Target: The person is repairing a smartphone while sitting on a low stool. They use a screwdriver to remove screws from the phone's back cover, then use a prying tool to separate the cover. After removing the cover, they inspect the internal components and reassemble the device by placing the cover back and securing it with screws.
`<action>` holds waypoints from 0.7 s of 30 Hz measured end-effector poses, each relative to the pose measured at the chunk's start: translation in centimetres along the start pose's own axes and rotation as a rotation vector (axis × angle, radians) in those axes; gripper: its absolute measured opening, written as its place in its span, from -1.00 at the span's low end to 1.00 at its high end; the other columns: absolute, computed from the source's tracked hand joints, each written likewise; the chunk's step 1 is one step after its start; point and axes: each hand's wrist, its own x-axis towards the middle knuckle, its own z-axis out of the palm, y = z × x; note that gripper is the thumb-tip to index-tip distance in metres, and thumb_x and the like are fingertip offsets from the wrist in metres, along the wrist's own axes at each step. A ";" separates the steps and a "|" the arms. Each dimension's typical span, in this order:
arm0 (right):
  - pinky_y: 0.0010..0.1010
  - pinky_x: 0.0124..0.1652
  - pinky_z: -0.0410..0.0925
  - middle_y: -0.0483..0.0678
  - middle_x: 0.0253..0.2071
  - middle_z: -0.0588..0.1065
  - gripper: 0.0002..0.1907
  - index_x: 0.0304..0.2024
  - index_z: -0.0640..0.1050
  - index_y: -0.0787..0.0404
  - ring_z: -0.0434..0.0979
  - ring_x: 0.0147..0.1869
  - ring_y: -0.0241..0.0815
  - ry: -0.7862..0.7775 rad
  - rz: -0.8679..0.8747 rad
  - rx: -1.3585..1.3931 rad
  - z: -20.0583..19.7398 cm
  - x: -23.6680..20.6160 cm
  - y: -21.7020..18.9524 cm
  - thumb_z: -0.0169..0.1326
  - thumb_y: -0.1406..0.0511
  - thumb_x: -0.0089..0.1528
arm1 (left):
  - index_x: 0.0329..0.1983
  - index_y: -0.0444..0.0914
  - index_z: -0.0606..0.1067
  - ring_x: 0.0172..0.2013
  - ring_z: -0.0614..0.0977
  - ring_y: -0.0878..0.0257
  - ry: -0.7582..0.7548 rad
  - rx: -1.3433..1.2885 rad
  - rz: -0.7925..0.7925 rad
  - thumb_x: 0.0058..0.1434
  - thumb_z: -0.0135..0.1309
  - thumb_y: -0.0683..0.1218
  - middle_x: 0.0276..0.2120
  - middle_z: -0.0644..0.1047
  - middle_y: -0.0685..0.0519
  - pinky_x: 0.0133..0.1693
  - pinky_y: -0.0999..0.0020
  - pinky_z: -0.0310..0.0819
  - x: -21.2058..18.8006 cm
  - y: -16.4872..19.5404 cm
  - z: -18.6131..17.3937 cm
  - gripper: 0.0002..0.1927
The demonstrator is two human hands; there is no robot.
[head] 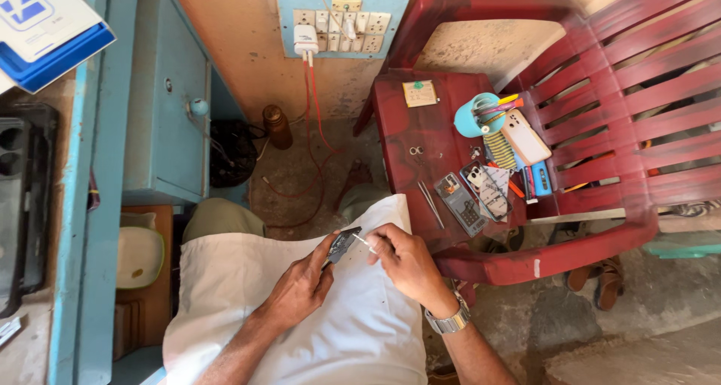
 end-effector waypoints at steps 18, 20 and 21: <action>-0.25 -0.06 0.45 0.02 -0.16 0.64 -0.71 -0.12 0.65 0.21 0.64 -0.08 -0.03 -0.083 0.073 -0.586 -15.6 8.6 10.1 0.17 0.18 0.22 | 0.42 -0.21 0.12 -0.48 0.62 -0.04 0.007 -0.203 -0.188 0.28 -0.01 -0.17 -0.40 0.61 -0.23 -0.30 0.09 0.52 1.6 -1.9 0.4 -0.37; -0.22 -0.11 0.45 0.07 -0.25 0.64 -0.74 -0.21 0.71 0.18 0.63 -0.20 0.03 -0.015 0.228 -0.677 -19.3 12.2 13.0 0.21 0.18 0.16 | 0.42 -0.22 0.12 -0.47 0.63 -0.05 0.003 -0.195 -0.179 0.28 -0.02 -0.17 -0.38 0.61 -0.22 -0.29 0.10 0.53 2.4 -2.2 0.4 -0.36; -0.20 -0.14 0.46 0.09 -0.31 0.64 -0.77 -0.25 0.73 0.16 0.64 -0.26 0.04 0.030 0.319 -0.689 -20.8 13.5 14.3 0.23 0.19 0.14 | 0.43 -0.22 0.11 -0.47 0.63 -0.05 0.000 -0.190 -0.174 0.28 -0.02 -0.17 -0.37 0.61 -0.22 -0.28 0.10 0.53 2.9 -2.3 0.4 -0.35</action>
